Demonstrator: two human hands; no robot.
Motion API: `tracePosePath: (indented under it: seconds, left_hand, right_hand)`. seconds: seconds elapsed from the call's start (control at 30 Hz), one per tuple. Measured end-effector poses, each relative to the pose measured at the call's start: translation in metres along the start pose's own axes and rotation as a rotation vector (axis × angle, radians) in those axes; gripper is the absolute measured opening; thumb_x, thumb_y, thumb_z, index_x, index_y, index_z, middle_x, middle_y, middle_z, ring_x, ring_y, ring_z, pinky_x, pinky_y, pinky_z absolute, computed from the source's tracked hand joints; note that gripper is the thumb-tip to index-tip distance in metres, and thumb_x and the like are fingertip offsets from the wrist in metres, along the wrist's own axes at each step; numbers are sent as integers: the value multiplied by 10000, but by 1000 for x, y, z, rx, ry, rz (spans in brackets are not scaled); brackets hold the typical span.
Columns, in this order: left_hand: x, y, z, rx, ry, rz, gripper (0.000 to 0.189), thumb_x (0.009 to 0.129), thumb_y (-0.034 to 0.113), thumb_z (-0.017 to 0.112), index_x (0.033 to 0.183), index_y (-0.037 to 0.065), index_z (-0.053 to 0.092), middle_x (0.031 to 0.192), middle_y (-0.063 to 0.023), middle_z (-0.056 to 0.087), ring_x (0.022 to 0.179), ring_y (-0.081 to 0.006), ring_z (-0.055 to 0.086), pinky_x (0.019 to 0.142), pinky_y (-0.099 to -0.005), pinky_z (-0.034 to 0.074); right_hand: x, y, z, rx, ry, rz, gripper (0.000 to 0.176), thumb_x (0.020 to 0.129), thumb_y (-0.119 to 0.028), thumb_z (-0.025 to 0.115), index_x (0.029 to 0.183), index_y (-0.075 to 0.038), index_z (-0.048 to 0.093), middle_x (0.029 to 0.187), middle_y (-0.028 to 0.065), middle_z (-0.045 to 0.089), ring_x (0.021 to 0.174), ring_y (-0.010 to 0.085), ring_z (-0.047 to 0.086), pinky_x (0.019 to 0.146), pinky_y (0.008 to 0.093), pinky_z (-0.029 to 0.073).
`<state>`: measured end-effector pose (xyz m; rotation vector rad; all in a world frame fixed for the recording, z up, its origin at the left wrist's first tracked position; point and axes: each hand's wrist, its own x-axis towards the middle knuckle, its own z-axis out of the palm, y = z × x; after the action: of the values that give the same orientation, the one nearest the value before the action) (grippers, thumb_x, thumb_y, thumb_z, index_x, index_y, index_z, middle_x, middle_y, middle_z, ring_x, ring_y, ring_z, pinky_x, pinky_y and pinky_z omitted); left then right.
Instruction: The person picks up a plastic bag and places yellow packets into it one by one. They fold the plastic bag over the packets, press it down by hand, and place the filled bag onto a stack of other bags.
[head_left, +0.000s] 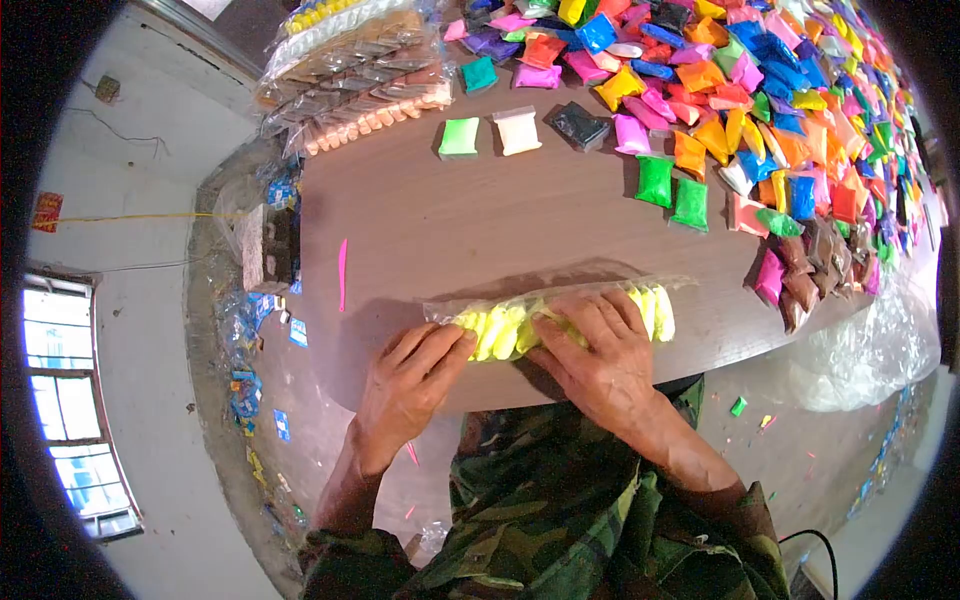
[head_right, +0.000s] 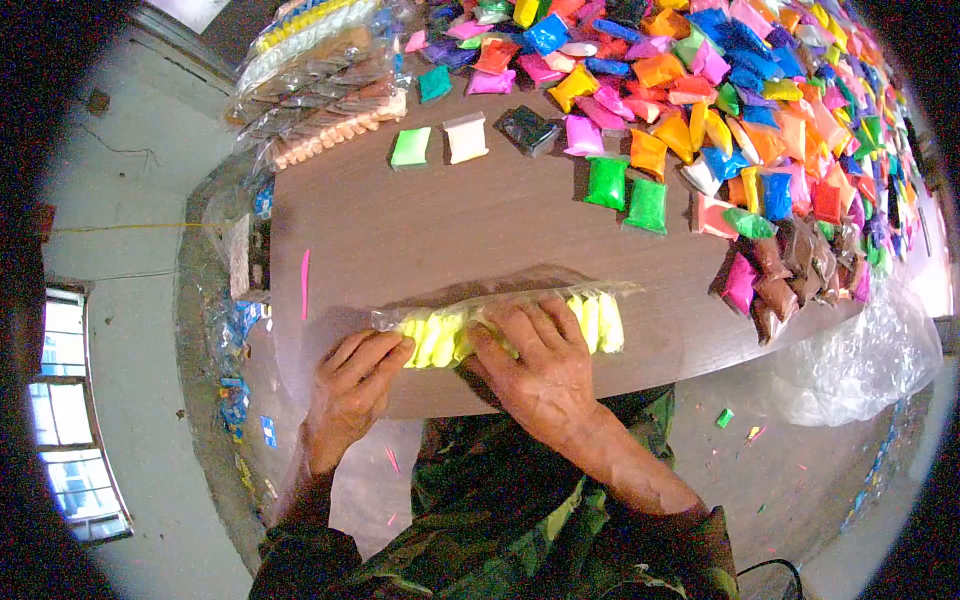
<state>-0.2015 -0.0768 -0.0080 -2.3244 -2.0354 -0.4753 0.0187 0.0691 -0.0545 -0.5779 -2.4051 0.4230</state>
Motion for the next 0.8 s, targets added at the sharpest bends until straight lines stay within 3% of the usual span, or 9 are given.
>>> tracePosePath:
  seconds: [0.23, 0.43, 0.53, 0.8]
  left_hand:
    - [-6, 1, 1, 13, -33, -5, 448, 806, 13, 726, 1254, 15, 728, 1180, -120, 713, 1045, -325, 696, 922, -427, 596]
    - [0, 15, 9, 56, 18, -58, 627, 851, 250, 854, 1401, 37, 640, 1090, -117, 672, 970, -311, 656, 830, -413, 577]
    - [6, 20, 10, 124, -3, -66, 662, 827, 290, 877, 1403, 59, 648, 1019, -90, 623, 919, -290, 626, 773, -412, 557]
    - [9, 15, 15, 89, -4, -72, 592, 849, 285, 866, 1386, 123, 677, 974, -46, 569, 883, -243, 596, 749, -387, 535]
  right_hand:
    - [0, 4, 2, -15, 39, -21, 395, 757, -263, 882, 1106, -120, 765, 1147, 57, 705, 1169, 253, 657, 1108, 537, 455]
    - [-1, 7, 0, 19, 20, 58, 735, 724, -288, 941, 1350, -48, 642, 1112, 49, 742, 1151, 255, 675, 1131, 547, 403]
    - [2, 6, -11, 63, -22, 61, 886, 768, -272, 895, 1508, 10, 497, 1206, 60, 746, 1189, 282, 662, 1153, 555, 397]
    - [1, 18, -22, 108, -13, 51, 832, 826, -102, 798, 1570, 16, 445, 1193, 55, 753, 1193, 259, 661, 1130, 533, 422]
